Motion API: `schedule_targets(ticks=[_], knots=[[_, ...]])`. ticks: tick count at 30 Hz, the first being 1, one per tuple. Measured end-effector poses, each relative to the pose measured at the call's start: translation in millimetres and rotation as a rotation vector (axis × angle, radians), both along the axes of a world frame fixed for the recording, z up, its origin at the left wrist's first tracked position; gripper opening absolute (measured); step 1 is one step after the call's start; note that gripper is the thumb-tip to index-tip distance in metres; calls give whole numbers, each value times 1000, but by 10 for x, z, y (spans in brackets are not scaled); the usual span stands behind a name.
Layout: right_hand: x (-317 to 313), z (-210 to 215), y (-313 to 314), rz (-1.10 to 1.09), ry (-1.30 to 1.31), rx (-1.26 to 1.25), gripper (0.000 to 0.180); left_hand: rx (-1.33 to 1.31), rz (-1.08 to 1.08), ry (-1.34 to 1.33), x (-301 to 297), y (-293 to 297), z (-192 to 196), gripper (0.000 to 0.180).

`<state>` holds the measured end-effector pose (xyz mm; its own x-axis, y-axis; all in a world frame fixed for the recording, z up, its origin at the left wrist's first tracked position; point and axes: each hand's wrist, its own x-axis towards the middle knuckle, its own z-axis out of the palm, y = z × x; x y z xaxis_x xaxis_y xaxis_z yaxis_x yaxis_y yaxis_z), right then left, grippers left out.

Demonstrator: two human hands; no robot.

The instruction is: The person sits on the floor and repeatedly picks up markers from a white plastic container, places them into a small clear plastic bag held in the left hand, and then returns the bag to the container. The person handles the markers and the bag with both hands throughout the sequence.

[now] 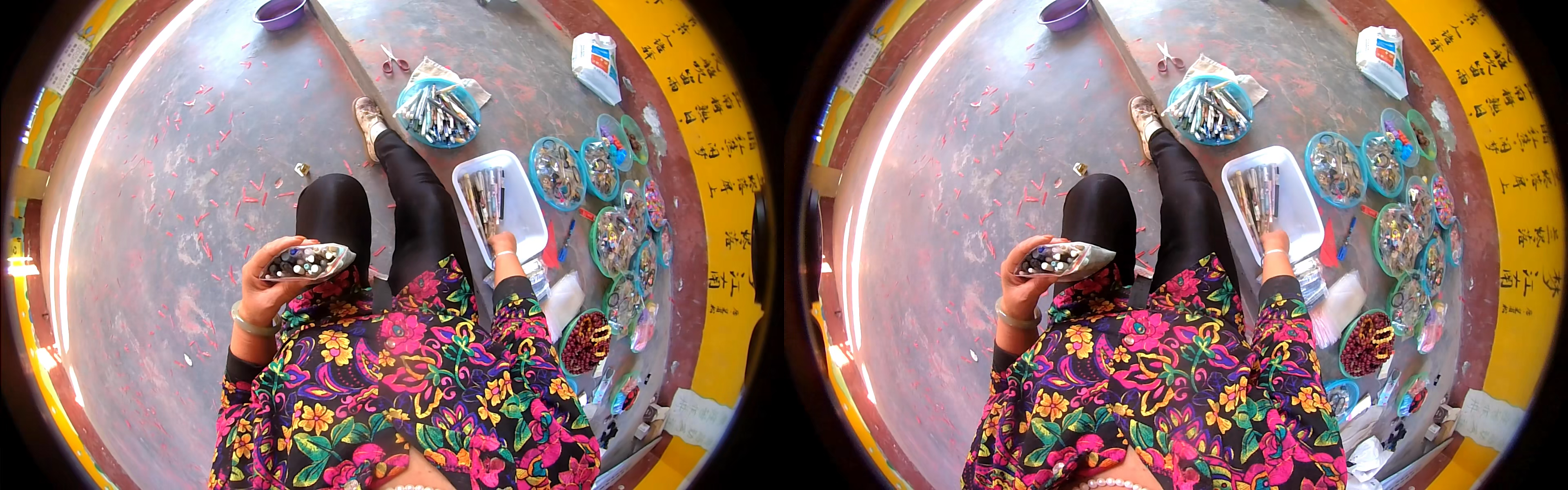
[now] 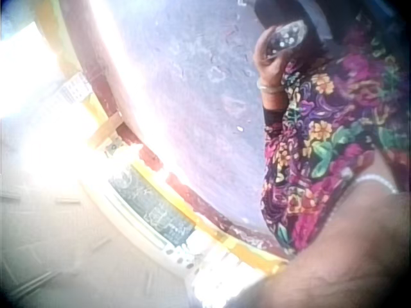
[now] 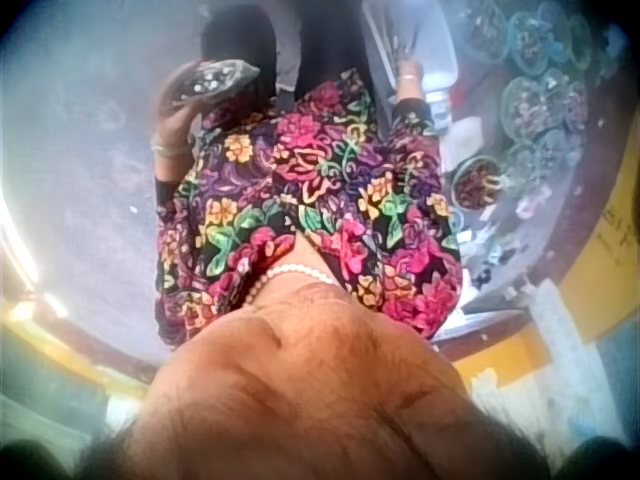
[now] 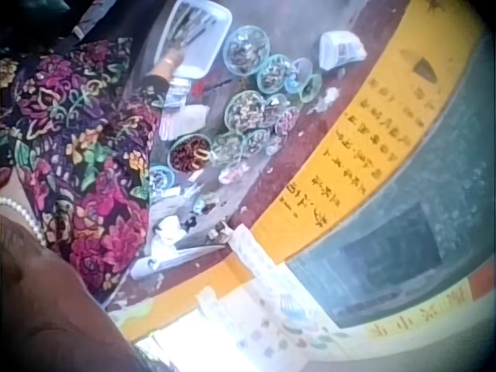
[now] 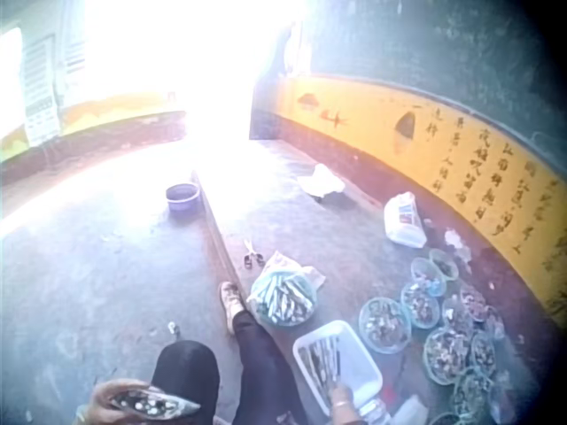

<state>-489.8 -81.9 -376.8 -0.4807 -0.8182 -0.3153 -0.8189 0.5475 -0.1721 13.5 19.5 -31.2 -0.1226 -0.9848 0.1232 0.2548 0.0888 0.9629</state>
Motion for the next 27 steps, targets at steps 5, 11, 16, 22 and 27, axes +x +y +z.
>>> schedule_targets(ticks=[5, 11, 16, 22, 27], knots=[[-13, 205, -32, -108, -222, 114, 14, -1, 1, 6, -14, -8, -19, 50], [203, 932, 303, -521, -726, -346, 9, -10, 16, -50, 11, 19, -10, 47], [190, 1276, 623, -670, -905, -631, 22, -10, -1, -34, 4, 14, -26, 48], [212, 1829, 709, -635, -1365, -855, 16, 2, -3, -19, 26, 25, -57, 47], [370, 2311, 457, -465, -1772, -896, 19, -1, 2, -21, 24, 28, -39, 46]])
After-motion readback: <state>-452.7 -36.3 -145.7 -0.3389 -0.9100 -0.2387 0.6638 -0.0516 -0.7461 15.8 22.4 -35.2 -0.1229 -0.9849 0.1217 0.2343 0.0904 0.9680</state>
